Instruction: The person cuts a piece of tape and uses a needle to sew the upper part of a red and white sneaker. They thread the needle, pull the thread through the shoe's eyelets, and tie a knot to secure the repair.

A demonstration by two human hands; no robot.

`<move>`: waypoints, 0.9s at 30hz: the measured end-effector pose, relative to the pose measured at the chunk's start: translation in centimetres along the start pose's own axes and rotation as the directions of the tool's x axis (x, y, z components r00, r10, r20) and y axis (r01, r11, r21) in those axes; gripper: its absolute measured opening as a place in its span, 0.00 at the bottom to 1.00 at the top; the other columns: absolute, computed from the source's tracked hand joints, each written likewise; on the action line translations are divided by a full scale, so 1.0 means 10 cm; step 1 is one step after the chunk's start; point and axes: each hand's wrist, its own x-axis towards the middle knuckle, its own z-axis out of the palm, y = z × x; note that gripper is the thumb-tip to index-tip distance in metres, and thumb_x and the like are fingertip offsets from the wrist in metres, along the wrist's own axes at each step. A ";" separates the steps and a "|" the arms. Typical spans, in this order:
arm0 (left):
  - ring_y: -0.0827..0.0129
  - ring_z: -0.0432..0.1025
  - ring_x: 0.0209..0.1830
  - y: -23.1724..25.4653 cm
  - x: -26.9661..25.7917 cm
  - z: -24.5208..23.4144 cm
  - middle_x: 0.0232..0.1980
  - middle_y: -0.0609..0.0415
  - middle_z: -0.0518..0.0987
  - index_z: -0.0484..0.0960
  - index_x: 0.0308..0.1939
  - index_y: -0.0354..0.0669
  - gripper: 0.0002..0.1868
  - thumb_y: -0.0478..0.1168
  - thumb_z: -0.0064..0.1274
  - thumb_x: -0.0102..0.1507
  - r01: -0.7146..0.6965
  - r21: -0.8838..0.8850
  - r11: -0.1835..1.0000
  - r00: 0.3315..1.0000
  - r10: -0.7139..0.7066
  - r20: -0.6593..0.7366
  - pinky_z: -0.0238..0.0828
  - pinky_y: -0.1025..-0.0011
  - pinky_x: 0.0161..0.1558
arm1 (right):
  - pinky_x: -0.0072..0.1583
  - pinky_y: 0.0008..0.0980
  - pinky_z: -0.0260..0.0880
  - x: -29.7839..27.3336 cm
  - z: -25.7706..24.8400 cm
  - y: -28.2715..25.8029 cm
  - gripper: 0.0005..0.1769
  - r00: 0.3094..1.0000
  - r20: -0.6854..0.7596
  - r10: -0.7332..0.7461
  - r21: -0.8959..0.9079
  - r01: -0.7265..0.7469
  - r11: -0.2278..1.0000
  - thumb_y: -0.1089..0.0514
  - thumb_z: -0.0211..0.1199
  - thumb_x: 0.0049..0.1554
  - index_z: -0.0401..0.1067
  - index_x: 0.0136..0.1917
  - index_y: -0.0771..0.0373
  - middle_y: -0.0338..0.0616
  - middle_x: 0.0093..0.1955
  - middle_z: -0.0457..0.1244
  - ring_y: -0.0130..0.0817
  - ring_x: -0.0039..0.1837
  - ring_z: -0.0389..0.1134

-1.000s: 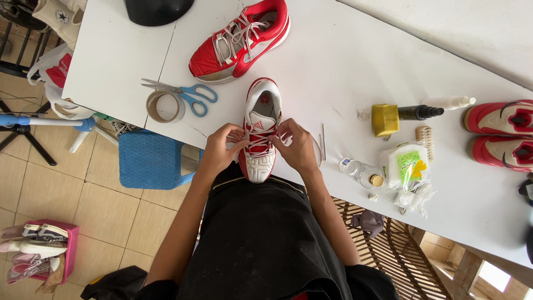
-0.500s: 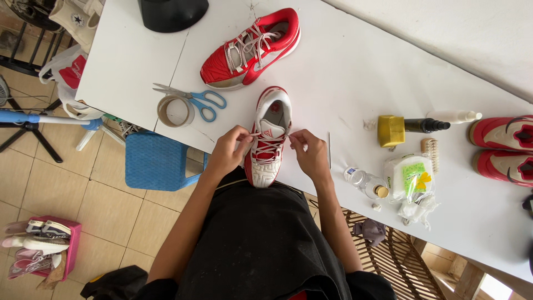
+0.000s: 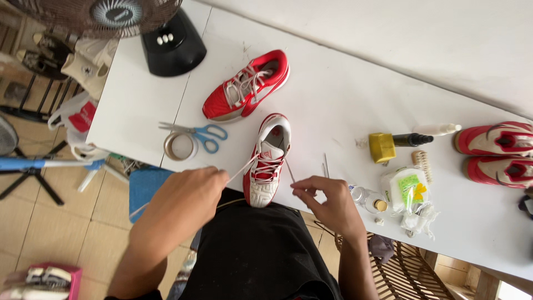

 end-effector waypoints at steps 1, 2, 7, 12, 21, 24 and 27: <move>0.46 0.81 0.28 0.08 -0.07 -0.15 0.28 0.49 0.82 0.80 0.38 0.50 0.10 0.34 0.45 0.70 -0.017 0.008 1.000 1.000 0.018 -0.009 0.78 0.53 0.32 | 0.47 0.39 0.77 -0.01 -0.06 -0.08 0.07 1.000 -0.020 -0.004 -0.008 0.004 1.000 0.65 0.75 0.56 0.89 0.48 0.58 0.47 0.30 0.73 0.37 0.34 0.70; 0.55 0.76 0.26 0.15 -0.15 -0.29 0.28 0.54 0.79 0.77 0.35 0.50 0.10 0.28 0.49 0.66 -0.068 0.140 0.988 0.995 0.078 -0.067 0.74 0.55 0.30 | 0.44 0.31 0.75 -0.04 -0.13 -0.17 0.05 0.999 -0.018 -0.039 0.005 0.039 0.999 0.61 0.76 0.58 0.88 0.49 0.58 0.41 0.35 0.76 0.29 0.34 0.71; 0.61 0.77 0.33 0.38 -0.11 -0.84 0.32 0.59 0.79 0.78 0.39 0.49 0.19 0.21 0.64 0.55 -0.228 0.458 0.859 0.856 0.401 -0.326 0.74 0.60 0.34 | 0.41 0.20 0.72 -0.04 -0.27 -0.50 0.04 0.974 -0.176 -0.142 0.125 0.165 0.978 0.64 0.76 0.59 0.86 0.49 0.64 0.44 0.38 0.77 0.24 0.32 0.73; 0.70 0.87 0.41 0.50 0.37 -1.16 0.48 0.57 0.92 0.89 0.50 0.40 0.08 0.34 0.70 0.69 -0.631 0.106 0.769 0.438 0.465 -0.769 0.83 0.68 0.46 | 0.54 0.35 0.91 0.16 -0.36 -0.58 0.13 0.905 -0.358 -0.228 0.346 0.356 0.868 0.70 0.64 0.66 0.79 0.64 0.74 0.63 0.58 0.77 0.45 0.47 0.85; 0.81 0.85 0.34 0.60 0.68 -1.13 0.42 0.62 0.93 0.91 0.41 0.42 0.10 0.40 0.76 0.62 -0.736 -0.116 0.667 0.443 0.345 -0.827 0.82 0.81 0.37 | 0.52 0.29 0.79 0.50 -0.34 -0.66 0.03 0.734 -0.621 -0.274 0.078 0.406 0.910 0.66 0.71 0.64 0.80 0.47 0.63 0.46 0.46 0.68 0.45 0.55 0.81; 0.83 0.81 0.29 0.60 0.70 -1.12 0.40 0.67 0.92 0.91 0.40 0.46 0.09 0.42 0.76 0.62 -0.715 -0.127 0.688 0.454 0.318 -0.832 0.78 0.81 0.36 | 0.51 0.29 0.77 0.55 -0.35 -0.66 0.01 0.708 -0.644 -0.290 0.055 0.421 0.905 0.67 0.70 0.64 0.80 0.50 0.64 0.50 0.49 0.72 0.38 0.54 0.74; 0.82 0.84 0.33 0.63 0.68 -1.15 0.40 0.66 0.92 0.91 0.40 0.46 0.08 0.41 0.75 0.62 -0.734 -0.154 0.661 0.471 0.332 -0.818 0.79 0.81 0.35 | 0.50 0.29 0.76 0.55 -0.36 -0.70 0.01 0.701 -0.643 -0.309 0.085 0.466 0.881 0.66 0.70 0.64 0.81 0.50 0.66 0.47 0.46 0.73 0.34 0.48 0.73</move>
